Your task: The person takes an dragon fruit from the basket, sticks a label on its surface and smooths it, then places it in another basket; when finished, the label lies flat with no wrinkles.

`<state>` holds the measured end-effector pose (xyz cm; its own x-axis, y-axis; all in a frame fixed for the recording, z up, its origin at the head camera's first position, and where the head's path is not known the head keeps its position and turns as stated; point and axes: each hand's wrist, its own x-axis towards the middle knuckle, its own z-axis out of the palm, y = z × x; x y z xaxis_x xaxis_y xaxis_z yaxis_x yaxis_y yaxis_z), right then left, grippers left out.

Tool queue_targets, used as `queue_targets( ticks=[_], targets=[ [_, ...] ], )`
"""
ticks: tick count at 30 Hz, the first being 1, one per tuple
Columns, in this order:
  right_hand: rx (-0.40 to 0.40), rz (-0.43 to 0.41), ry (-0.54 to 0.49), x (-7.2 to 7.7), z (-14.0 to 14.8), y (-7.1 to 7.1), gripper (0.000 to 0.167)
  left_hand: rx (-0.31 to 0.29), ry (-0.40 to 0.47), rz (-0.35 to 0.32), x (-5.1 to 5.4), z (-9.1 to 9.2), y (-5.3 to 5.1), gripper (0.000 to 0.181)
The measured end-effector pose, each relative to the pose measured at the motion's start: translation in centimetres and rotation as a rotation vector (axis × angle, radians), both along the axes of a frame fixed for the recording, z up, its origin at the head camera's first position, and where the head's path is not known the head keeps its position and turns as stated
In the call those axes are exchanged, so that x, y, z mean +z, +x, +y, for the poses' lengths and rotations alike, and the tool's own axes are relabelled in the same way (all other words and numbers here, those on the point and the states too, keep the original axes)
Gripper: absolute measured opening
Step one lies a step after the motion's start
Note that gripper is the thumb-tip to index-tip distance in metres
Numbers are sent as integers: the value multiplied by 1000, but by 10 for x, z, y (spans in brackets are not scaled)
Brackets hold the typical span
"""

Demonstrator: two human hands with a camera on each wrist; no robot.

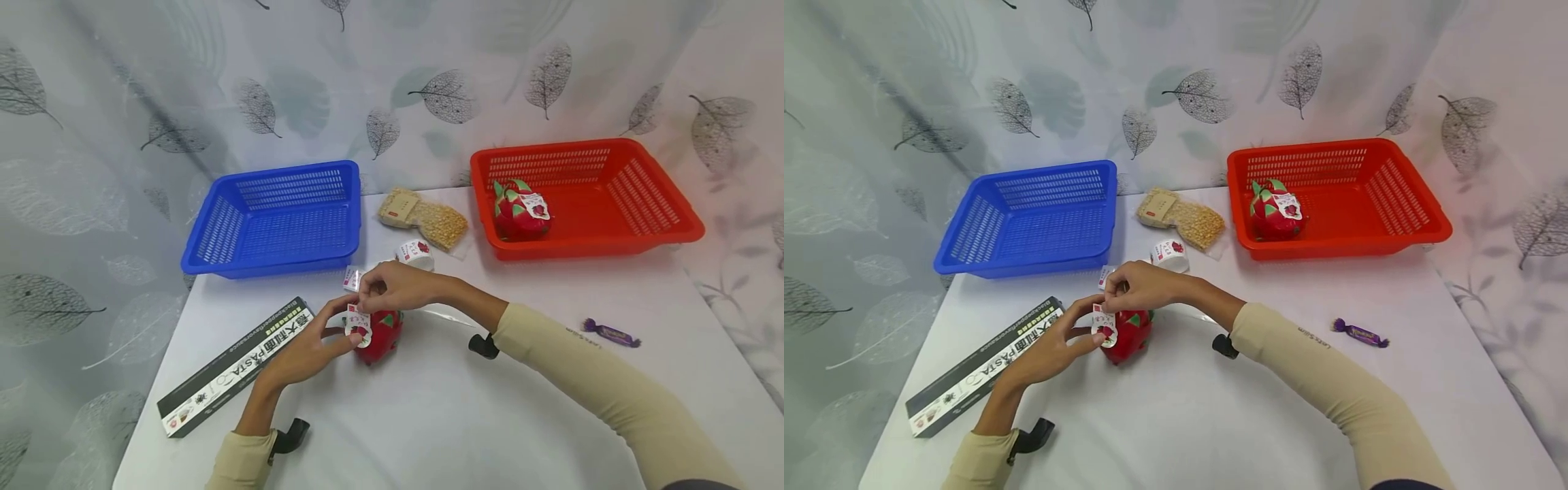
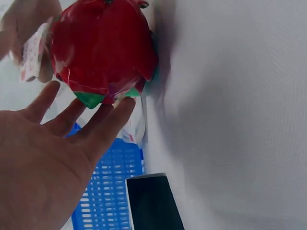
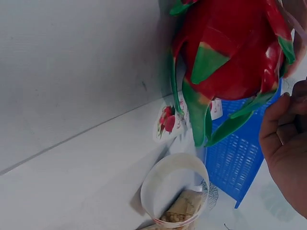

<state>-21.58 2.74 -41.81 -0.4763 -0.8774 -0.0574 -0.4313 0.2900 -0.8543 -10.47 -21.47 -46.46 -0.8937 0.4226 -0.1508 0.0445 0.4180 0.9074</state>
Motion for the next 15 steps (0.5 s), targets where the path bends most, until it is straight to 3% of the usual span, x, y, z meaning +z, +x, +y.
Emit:
queue_targets(
  ticks=[4, 15],
  targets=[
    [-11, 11, 4, -4, 0, -1, 12, 8, -20, -16, -3, 1, -2, 68],
    [-49, 65, 2, -16, 3, -7, 12, -22, 39, 76, -10, 1, -7, 69]
  ],
)
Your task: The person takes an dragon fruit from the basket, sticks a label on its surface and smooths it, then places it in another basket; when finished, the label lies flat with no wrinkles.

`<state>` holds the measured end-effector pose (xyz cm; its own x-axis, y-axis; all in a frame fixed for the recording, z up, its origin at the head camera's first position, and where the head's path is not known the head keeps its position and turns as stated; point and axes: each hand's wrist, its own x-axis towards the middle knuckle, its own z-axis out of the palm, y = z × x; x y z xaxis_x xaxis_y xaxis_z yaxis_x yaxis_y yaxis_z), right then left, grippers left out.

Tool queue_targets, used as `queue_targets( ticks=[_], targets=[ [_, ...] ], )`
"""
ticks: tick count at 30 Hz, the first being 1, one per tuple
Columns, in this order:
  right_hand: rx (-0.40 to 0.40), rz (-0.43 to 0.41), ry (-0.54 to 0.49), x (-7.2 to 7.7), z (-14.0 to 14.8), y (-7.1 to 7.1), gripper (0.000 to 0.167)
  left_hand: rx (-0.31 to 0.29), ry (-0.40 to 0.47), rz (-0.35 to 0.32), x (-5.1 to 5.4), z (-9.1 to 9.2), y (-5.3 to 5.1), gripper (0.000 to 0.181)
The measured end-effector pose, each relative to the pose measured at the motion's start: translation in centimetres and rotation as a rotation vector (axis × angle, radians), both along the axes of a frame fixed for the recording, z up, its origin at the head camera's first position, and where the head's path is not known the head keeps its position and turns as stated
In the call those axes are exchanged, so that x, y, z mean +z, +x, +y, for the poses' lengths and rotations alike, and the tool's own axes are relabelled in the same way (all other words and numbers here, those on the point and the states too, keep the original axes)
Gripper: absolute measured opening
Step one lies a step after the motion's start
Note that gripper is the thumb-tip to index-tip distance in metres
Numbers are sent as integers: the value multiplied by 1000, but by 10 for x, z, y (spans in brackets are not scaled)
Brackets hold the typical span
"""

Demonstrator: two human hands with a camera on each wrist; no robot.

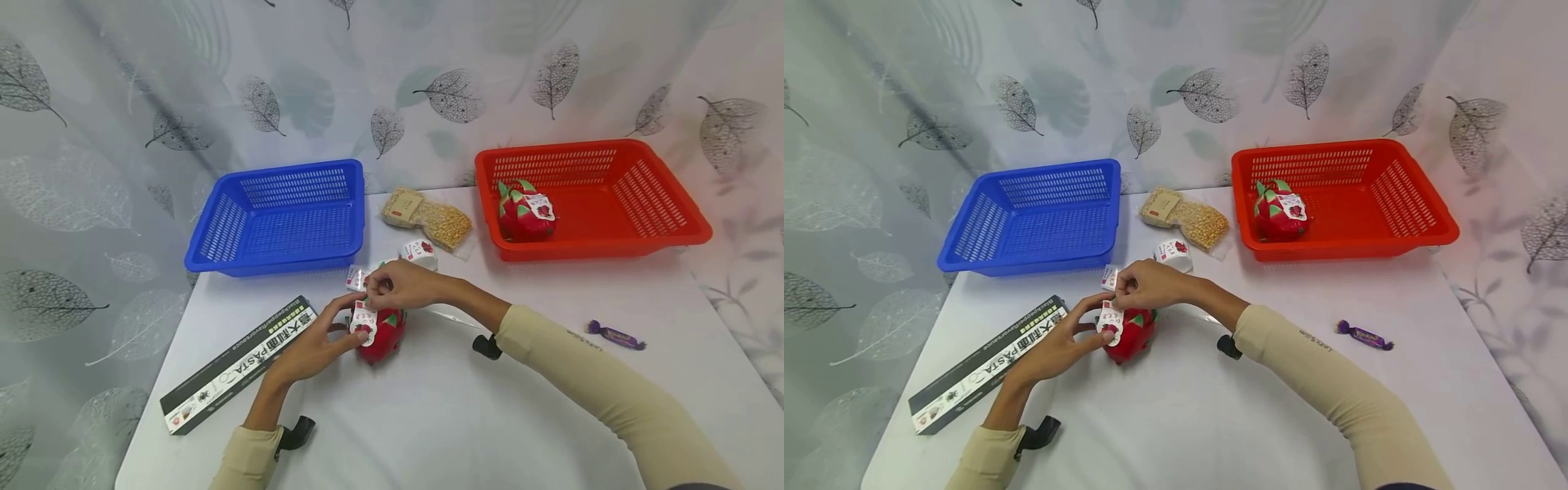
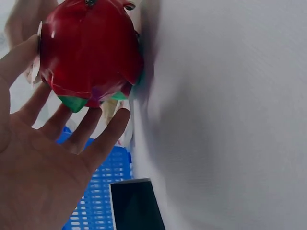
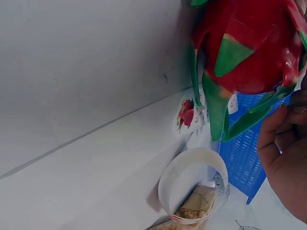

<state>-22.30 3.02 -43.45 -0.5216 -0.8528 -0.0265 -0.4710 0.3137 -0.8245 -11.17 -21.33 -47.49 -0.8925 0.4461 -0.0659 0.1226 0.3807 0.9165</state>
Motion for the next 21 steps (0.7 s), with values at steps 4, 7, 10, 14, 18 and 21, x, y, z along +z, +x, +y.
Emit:
queue_targets(
  ticks=[4, 7, 10, 14, 18, 21],
  targets=[
    [-13, -23, -1, -3, 3, -1, 11, -25, 1, 16, -4, -2, -2, 71],
    [-15, -53, -13, -5, 5, -2, 12, -27, -1, -3, -5, -3, -2, 66],
    [-16, -84, -21, -7, 7, -3, 13, -3, 1, -25, -7, -1, -4, 56],
    [-7, -120, 4, -8, 10, -4, 15, 20, 25, -25, -14, 2, -7, 50],
    [15, -171, 16, -9, 13, -8, 14, 10, 59, -26, -17, 3, -7, 52],
    [31, -202, 12, -10, 14, -11, 12, 8, 63, -27, -17, 2, -6, 51]
  ],
)
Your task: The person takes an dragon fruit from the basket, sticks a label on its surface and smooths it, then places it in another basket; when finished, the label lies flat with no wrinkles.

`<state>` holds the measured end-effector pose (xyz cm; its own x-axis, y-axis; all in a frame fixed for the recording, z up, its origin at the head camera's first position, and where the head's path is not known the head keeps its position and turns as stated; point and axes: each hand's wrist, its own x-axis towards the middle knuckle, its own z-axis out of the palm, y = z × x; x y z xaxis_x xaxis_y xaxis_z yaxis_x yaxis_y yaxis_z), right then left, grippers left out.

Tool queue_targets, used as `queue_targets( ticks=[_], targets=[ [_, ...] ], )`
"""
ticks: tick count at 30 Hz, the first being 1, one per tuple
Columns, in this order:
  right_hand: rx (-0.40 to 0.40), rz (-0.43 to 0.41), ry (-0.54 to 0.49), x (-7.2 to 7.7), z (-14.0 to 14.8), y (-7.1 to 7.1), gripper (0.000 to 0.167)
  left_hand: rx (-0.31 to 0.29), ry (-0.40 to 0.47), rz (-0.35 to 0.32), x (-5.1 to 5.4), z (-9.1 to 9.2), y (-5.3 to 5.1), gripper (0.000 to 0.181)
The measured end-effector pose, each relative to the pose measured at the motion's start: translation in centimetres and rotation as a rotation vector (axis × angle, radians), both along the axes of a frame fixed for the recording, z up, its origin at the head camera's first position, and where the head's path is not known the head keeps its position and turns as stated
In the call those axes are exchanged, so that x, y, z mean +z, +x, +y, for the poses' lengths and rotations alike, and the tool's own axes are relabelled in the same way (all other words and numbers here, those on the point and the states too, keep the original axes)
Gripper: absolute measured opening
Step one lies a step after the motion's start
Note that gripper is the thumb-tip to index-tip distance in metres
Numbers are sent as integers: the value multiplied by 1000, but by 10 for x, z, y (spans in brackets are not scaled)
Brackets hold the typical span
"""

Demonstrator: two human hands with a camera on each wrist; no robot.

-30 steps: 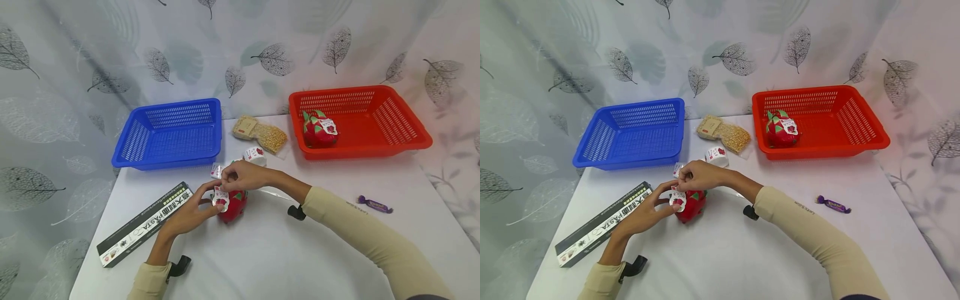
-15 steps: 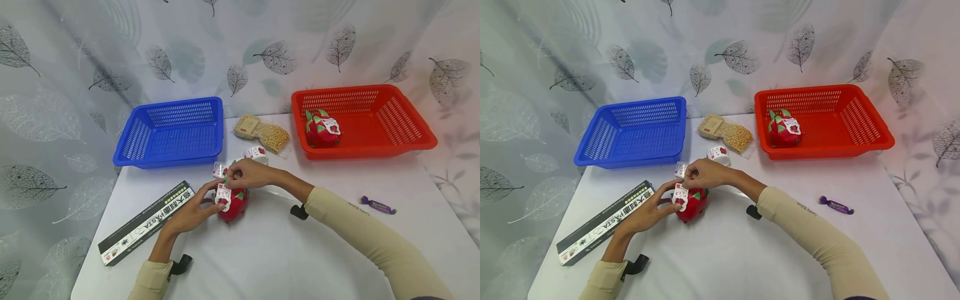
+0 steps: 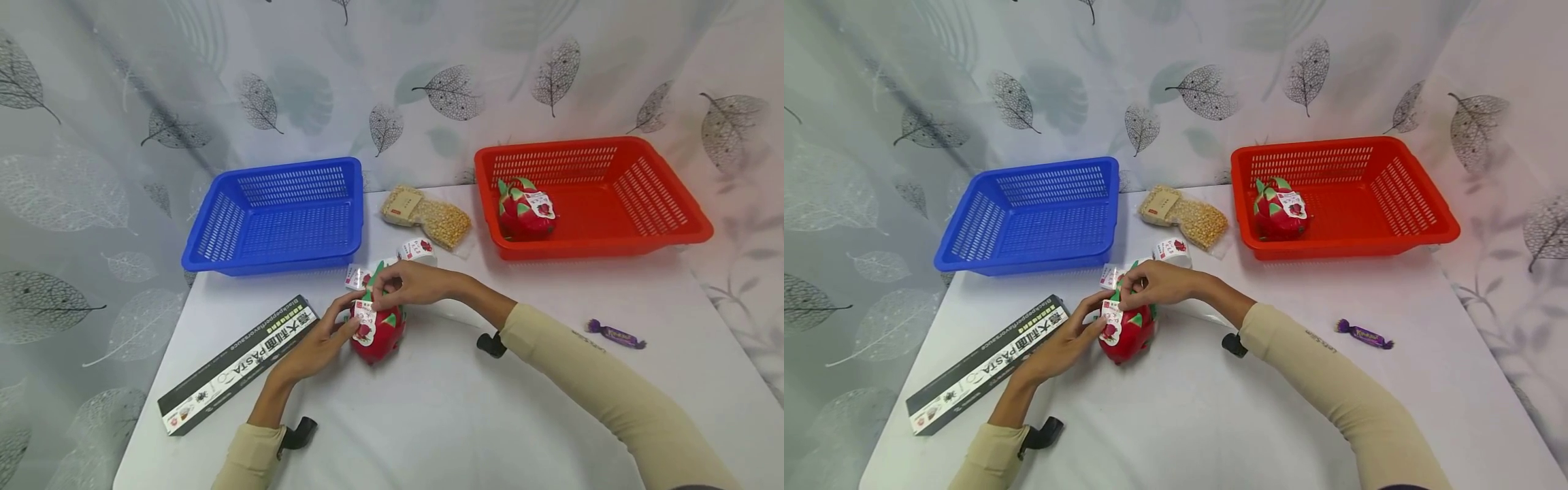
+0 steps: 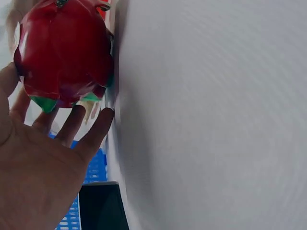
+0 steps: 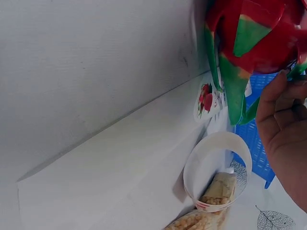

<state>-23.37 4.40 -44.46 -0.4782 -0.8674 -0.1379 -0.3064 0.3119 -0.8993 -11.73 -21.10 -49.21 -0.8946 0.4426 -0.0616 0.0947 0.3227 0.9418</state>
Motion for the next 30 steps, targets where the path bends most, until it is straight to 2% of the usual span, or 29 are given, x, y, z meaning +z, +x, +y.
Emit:
queue_targets(
  ticks=[3, 7, 11, 14, 21, 30],
  targets=[
    [16, -5, 7, 0, 0, -2, 13, 21, 4, 4, -1, 2, 0, 49],
    [25, -12, 16, 2, 0, -4, 14, 92, 19, 4, -2, 10, -4, 43],
    [14, -50, -2, 4, 0, -5, 17, 159, 28, -7, -3, 18, -9, 39],
    [5, -81, -12, 3, -1, -5, 20, 187, 35, -22, -3, 21, -10, 38],
    [-28, -72, 17, -3, -5, 0, 30, 198, 58, -31, -3, 21, -9, 36],
    [-7, -100, 22, -8, -3, -3, 27, 220, 26, -68, -1, 29, -10, 42]
  ],
)
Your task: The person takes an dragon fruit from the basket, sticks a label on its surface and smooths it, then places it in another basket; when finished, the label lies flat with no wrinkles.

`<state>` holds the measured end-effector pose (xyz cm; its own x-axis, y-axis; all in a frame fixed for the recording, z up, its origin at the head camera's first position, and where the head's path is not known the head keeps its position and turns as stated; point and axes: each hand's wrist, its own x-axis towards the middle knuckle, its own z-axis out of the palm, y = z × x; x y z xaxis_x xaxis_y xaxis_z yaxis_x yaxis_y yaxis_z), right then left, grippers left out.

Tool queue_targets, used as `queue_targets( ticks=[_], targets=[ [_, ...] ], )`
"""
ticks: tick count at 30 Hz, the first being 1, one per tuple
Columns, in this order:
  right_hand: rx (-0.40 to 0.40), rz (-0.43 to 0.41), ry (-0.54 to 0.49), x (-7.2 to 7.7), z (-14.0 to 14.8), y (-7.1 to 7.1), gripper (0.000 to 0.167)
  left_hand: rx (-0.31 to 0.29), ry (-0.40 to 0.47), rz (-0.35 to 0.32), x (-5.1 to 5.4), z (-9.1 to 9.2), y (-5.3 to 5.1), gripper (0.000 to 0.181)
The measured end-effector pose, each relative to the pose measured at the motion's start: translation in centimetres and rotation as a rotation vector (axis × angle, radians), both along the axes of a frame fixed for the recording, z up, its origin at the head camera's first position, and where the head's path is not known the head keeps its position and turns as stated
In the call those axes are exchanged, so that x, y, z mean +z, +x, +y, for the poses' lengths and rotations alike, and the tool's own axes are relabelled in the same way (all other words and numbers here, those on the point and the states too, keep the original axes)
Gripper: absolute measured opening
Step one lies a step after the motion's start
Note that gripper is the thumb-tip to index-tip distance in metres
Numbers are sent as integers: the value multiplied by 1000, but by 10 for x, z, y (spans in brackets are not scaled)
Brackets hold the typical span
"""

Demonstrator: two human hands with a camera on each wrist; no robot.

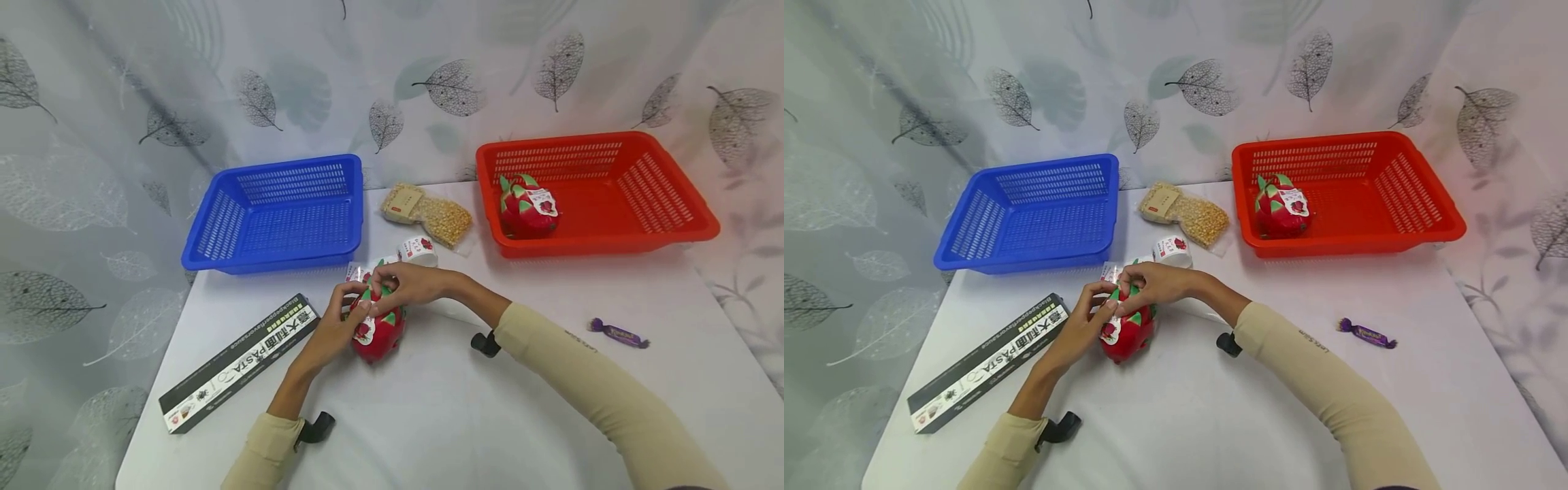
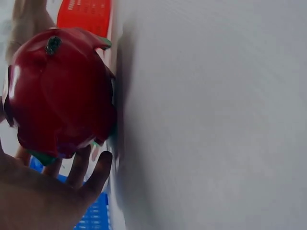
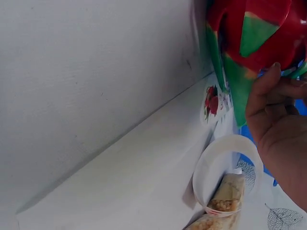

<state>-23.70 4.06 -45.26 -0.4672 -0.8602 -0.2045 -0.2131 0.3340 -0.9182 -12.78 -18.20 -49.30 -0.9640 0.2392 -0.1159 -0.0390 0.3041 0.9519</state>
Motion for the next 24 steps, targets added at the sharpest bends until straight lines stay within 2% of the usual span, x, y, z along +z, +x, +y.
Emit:
queue_targets(
  ticks=[7, 11, 13, 18, 24],
  targets=[
    [8, -72, 27, -2, 5, -5, 25, -2, 6, -22, 2, -1, 0, 41],
    [0, -115, 30, -7, 6, -8, 22, -54, 22, -43, -2, -11, 3, 43],
    [3, -113, 26, -9, 6, -8, 21, -104, 29, -40, -4, -17, 5, 46],
    [4, -111, 21, -9, 5, -9, 21, -197, 3, 29, -10, -27, 6, 55],
    [-2, -129, 24, -6, 6, -8, 22, -256, -29, 83, -10, -32, 4, 62]
  ],
)
